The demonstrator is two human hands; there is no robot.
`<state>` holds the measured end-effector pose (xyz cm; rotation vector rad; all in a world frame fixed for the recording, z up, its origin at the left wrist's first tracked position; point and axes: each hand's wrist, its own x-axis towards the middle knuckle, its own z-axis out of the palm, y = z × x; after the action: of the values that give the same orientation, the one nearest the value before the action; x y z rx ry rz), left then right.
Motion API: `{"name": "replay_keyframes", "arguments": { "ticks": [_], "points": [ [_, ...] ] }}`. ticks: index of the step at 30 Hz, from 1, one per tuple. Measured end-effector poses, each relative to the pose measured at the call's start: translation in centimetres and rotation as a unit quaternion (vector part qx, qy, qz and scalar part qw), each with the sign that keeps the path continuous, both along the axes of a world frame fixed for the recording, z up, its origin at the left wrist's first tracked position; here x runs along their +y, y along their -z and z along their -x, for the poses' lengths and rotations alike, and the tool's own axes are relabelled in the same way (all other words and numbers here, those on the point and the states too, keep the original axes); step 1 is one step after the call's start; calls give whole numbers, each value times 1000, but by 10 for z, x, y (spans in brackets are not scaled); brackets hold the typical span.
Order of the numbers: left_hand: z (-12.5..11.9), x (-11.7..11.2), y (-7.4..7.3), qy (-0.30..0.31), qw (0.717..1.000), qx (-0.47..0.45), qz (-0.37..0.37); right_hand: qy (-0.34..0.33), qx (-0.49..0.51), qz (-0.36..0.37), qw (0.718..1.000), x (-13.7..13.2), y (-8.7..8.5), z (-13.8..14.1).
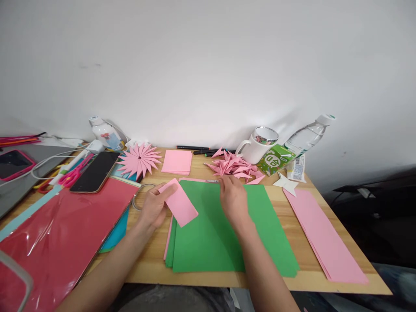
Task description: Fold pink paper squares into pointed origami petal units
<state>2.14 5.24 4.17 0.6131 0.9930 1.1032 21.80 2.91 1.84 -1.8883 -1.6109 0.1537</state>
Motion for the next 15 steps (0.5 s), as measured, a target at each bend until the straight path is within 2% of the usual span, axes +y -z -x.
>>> {"name": "replay_keyframes", "arguments": {
  "ticks": [3,6,10,15],
  "points": [
    [1,-1,-1,17,1000,-9,-5,19,-136,84,987,1,3,-15],
    [1,-3,-1,36,999,-19,-18,9,-190,155,969,1,6,-18],
    [2,-4,-1,49,998,-32,-31,-12,-238,162,958,3,7,-16],
    [2,-5,1,42,998,-30,-21,-11,-215,182,960,4,5,-15]
  ]
}}
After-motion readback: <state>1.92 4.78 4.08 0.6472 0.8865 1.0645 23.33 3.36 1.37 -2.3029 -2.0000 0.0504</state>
